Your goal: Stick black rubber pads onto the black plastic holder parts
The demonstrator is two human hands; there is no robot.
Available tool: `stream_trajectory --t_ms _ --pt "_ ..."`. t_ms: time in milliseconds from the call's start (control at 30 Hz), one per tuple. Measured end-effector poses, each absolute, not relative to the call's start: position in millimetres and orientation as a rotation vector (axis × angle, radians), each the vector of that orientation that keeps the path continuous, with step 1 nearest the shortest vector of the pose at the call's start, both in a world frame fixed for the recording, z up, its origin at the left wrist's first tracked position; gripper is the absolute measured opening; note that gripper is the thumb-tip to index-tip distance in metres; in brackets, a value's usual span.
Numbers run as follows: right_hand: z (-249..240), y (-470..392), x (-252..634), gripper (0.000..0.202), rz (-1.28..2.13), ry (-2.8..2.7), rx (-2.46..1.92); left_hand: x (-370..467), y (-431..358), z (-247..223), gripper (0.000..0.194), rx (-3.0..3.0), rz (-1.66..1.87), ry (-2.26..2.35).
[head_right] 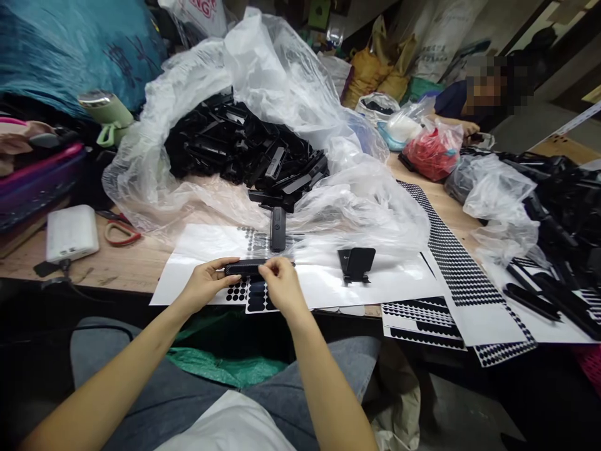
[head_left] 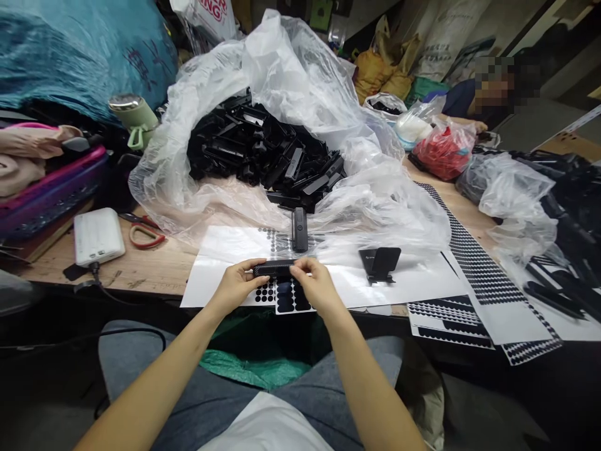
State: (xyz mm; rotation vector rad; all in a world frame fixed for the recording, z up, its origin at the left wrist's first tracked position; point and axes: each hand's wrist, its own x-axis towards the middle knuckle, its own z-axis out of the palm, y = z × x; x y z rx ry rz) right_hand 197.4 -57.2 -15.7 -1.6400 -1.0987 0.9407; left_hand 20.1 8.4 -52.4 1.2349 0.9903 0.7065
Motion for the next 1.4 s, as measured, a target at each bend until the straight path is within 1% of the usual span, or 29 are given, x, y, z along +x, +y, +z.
stream_trajectory --t_ms 167,367,633,1033,1167,1233,1300,1400 --pt "-19 -41 166 0.013 0.934 -1.175 -1.637 21 6 -50 0.059 1.207 0.725 1.008" --pt "-16 -44 165 0.013 0.943 -1.159 -1.702 19 5 -56 0.054 1.299 0.714 1.010" --pt "-19 -42 159 0.013 0.887 -1.188 -1.746 16 5 -60 0.053 1.382 0.719 1.020" --pt "-27 -44 152 0.011 0.707 -1.256 -1.762 17 4 -58 0.053 1.327 0.730 0.991" --pt "-30 -44 148 0.009 0.550 -1.256 -1.815 20 7 -57 0.057 1.261 0.750 0.975" --pt "-29 -47 153 0.017 0.450 -1.194 -1.863 17 3 -52 0.058 1.233 0.753 0.985" --pt "-24 -50 166 0.028 0.396 -1.113 -1.875 11 -9 -41 0.054 1.273 0.710 0.984" --pt "-14 -56 195 0.031 0.350 -0.988 -1.862 5 -23 -18 0.047 1.565 0.539 0.856"
